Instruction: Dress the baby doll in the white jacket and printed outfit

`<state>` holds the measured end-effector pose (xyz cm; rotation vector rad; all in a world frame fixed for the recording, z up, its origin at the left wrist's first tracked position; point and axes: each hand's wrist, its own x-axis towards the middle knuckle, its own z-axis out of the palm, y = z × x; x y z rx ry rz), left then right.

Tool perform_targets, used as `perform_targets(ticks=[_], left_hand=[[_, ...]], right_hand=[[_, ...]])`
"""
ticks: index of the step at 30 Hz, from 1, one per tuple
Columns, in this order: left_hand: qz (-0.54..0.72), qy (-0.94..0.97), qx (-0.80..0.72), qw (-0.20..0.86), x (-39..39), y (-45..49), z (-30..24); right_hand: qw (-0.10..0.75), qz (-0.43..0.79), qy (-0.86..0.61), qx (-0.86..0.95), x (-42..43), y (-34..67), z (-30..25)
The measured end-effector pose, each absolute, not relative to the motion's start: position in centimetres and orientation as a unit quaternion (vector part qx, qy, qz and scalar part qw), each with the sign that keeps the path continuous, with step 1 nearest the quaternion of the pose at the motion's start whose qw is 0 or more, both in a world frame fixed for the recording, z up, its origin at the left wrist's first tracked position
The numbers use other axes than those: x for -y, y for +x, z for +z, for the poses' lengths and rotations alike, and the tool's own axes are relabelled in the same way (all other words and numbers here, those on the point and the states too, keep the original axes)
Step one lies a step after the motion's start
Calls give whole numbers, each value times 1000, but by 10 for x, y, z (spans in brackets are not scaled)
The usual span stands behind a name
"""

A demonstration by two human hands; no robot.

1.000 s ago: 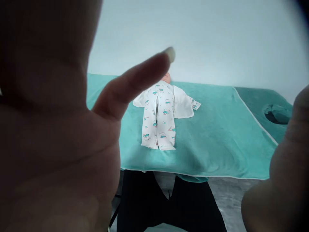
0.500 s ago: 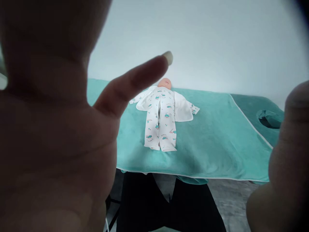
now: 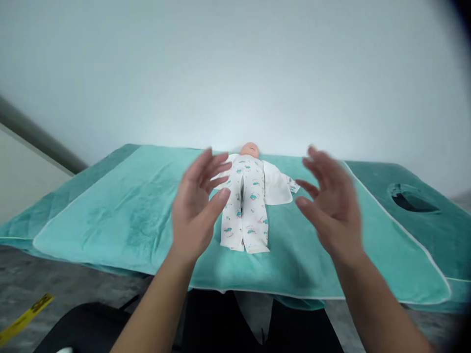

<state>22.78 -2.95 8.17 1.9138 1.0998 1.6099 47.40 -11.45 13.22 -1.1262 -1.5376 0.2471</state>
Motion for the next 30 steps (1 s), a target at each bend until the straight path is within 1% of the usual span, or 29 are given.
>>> perform_targets(ticks=[1, 3, 6, 8, 11, 13, 18, 25, 30], left_hand=[[558, 696, -392, 224, 14, 235, 70], [511, 709, -427, 232, -20, 241, 40], [419, 734, -505, 176, -64, 238, -8], [342, 773, -518, 132, -84, 238, -32], [265, 813, -512, 87, -101, 243, -51], [238, 836, -488, 74, -108, 247, -57], [219, 876, -425, 70, -117, 250, -63], [200, 892, -404, 44, -115, 249, -73], [208, 899, -383, 46, -102, 255, -66]], right_hand=[[559, 96, -515, 643, 97, 481, 115], [512, 84, -594, 615, 61, 496, 75], [444, 45, -653, 611, 18, 508, 24], [367, 33, -664, 650, -2, 505, 1], [245, 30, -644, 724, -22, 493, -26], [204, 22, -606, 768, -32, 488, -43], [206, 7, -541, 815, -44, 494, -71], [220, 33, -557, 800, -43, 494, -67], [224, 17, -563, 795, -37, 490, -60]])
